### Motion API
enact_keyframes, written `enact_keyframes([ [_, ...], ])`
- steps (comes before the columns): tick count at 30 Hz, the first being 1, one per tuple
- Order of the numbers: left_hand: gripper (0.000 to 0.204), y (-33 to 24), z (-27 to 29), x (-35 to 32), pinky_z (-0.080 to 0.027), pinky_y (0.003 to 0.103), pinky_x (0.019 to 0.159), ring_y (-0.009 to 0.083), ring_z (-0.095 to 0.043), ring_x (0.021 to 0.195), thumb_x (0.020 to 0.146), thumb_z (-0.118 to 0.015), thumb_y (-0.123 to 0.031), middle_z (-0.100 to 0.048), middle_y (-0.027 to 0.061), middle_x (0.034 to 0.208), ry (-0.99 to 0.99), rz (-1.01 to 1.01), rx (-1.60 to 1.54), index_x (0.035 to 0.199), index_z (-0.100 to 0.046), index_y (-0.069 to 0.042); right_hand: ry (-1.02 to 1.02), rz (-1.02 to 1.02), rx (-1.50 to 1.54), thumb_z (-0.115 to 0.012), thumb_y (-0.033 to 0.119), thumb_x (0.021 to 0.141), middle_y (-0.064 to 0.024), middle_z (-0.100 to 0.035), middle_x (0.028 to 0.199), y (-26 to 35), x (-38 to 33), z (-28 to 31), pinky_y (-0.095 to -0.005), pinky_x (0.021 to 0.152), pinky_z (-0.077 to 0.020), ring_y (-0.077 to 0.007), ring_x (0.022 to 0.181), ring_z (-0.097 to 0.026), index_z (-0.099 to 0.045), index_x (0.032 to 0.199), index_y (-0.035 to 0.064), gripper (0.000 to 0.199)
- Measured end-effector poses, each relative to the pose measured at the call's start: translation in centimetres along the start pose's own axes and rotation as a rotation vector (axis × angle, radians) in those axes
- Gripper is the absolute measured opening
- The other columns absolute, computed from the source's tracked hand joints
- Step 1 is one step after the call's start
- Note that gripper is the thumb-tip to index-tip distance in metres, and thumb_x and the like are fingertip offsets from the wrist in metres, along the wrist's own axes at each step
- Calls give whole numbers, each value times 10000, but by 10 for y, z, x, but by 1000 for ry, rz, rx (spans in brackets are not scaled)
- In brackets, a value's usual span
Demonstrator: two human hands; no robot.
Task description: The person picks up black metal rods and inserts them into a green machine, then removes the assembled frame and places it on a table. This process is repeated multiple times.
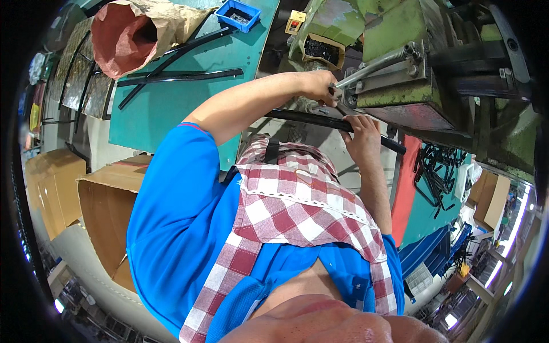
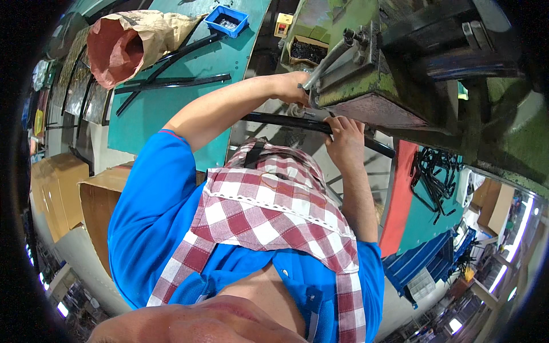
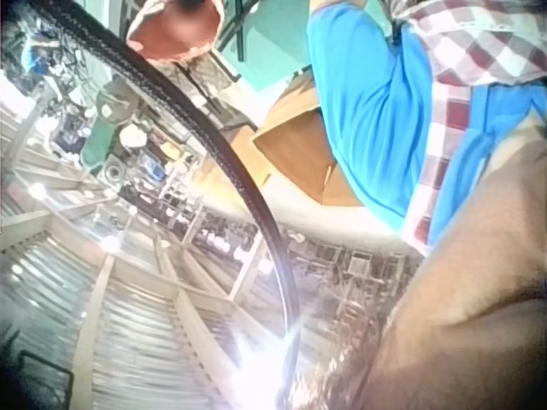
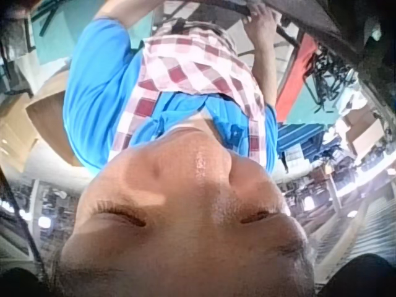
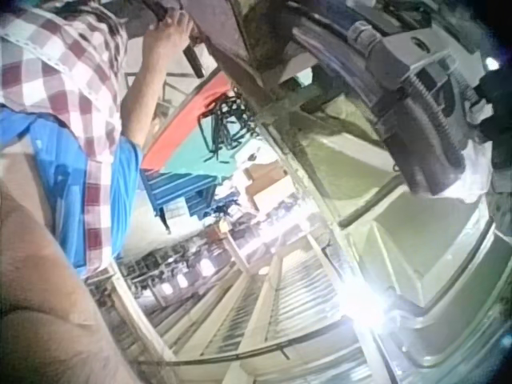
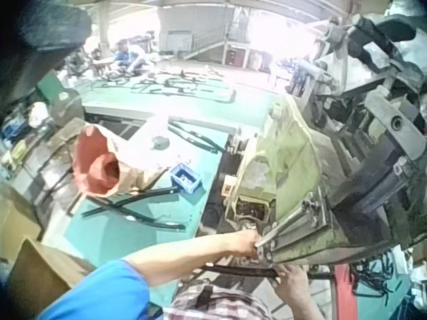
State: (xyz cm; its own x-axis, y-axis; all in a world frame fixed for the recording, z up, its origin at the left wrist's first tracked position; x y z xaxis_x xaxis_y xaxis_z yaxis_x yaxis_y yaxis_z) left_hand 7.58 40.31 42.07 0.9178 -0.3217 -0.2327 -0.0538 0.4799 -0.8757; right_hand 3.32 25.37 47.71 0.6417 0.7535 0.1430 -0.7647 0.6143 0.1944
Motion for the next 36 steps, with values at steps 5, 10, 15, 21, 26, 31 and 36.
enact_keyframes([
  [5, 150, 47, 14, -9, -500, 331, 622, 192, -636, 641, 701, -764, -128, -672, 107, 694, -143, 6, 131, 762, -686, -16, 79, 20, 40, -736, 178, 752, -50, -622, 1007, -2, 5, -14, -416, 901, -433, -269, 1031, -577, -611, 1092, 144, 364],
  [10, 68, 14, 21, -43, -496, 294, 631, 133, -633, 665, 786, -701, -82, -669, 46, 705, -106, 61, 4, 775, -659, -30, -22, -20, 166, -760, 175, 747, -66, -643, 900, -4, 12, -15, -408, 836, -411, -290, 901, -611, -621, 1021, 107, 315],
  [15, 125, 14, 31, -57, -506, 288, 629, 139, -654, 693, 791, -711, -104, -659, 70, 695, -219, 3, -251, 789, -640, -1, 24, -81, 148, -748, 173, 771, -87, -647, 934, -6, 6, -23, -433, 828, -442, -314, 928, -611, -617, 1039, 124, 302],
  [21, 195, 44, 21, -43, -512, 308, 599, 169, -673, 660, 765, -739, -138, -684, 108, 708, -156, 49, -225, 800, -670, 42, -63, -1, 104, -737, 158, 784, -108, -649, 991, -12, 4, -32, -427, 793, -491, -349, 938, -608, -605, 1088, 132, 333],
  [26, 252, 58, 23, -35, -513, 344, 616, 212, -673, 670, 763, -752, -235, -682, 114, 712, -264, -102, 139, 806, -668, -1, -87, 77, 94, -739, 155, 778, -132, -662, 964, -18, 4, -49, -433, 775, -500, -355, 899, -631, -616, 1097, 111, 345],
  [31, 451, 40, 26, -69, -506, 395, 727, 300, -666, 808, 798, -706, -461, -689, 145, 804, -222, 102, 246, 847, -675, -14, -59, 119, 146, -782, 174, 720, -152, -673, 907, 8, 28, -28, -451, 752, -506, -375, 830, -649, -646, 1080, 85, 395],
  [36, 406, 8, 21, -80, -488, 417, 795, 365, -629, 931, 863, -628, -416, -667, 211, 972, -141, 118, 218, 1018, -675, -44, -300, 376, 187, -809, 182, 684, -160, -671, 931, 38, 45, -5, -447, 763, -504, -378, 855, -642, -666, 1068, 83, 422],
])
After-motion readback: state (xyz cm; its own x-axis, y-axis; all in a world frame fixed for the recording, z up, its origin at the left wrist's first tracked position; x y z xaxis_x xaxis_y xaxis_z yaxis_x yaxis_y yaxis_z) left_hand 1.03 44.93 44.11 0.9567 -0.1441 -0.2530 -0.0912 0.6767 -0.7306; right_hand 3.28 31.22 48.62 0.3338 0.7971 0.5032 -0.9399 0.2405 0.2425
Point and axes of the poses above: each hand's wrist, its own x-axis towards the middle knuckle, its own z-axis out of the back of the hand, y = z × x, the point moved 8 cm from there along x, towards the middle knuckle
